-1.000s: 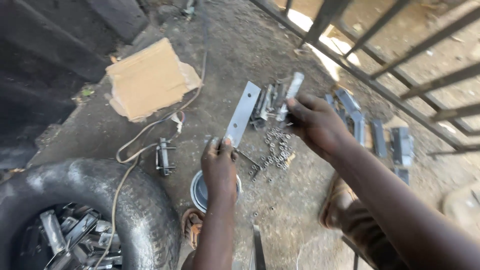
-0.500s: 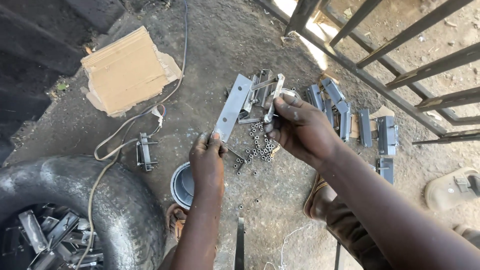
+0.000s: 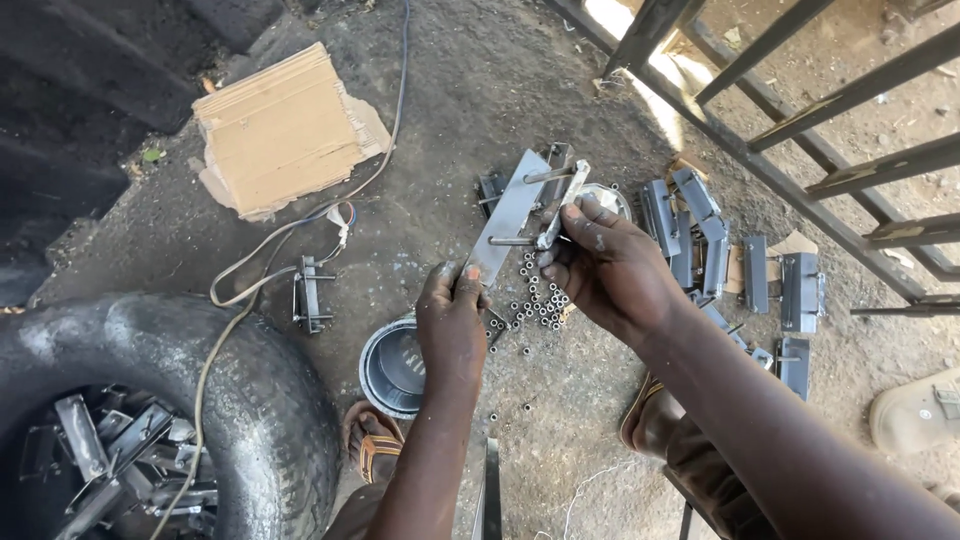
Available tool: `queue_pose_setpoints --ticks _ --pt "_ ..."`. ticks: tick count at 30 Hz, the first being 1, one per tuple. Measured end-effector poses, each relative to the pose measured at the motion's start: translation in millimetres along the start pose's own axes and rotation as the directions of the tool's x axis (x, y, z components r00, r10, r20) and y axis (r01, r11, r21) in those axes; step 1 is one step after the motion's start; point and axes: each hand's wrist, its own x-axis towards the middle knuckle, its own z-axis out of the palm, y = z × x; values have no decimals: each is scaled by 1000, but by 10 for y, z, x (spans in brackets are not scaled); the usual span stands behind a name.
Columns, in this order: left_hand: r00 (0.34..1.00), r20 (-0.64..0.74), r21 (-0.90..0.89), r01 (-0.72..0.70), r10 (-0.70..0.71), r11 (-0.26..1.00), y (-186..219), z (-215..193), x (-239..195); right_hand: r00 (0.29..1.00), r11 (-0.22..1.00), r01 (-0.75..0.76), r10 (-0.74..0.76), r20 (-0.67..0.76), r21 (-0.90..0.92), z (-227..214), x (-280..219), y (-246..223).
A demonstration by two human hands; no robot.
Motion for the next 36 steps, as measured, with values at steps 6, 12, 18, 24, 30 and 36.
queue_pose_setpoints --ticks 6,12,18,24,30,36 --pt "999 11 13 -30 30 999 117 -26 -122 999 1000 11 -11 31 -2 -70 -15 -36" --pt "999 12 -17 -33 33 999 71 3 -104 1000 1000 -4 4 28 -22 -168 5 54" --pt "999 27 -57 -16 17 998 137 -6 -177 998 980 -39 30 -50 -193 -13 -35 -20" --pt "991 118 31 -63 59 998 287 -5 -286 986 891 -78 1 -169 -448 10 -12 4" --pt "991 133 36 -35 30 999 416 -3 -400 964 609 21 -222 -146 -793 144 -126 -124" --pt "989 120 -114 97 -83 989 445 -144 -322 944 564 64 -301 -133 -823 26 -88 -281"
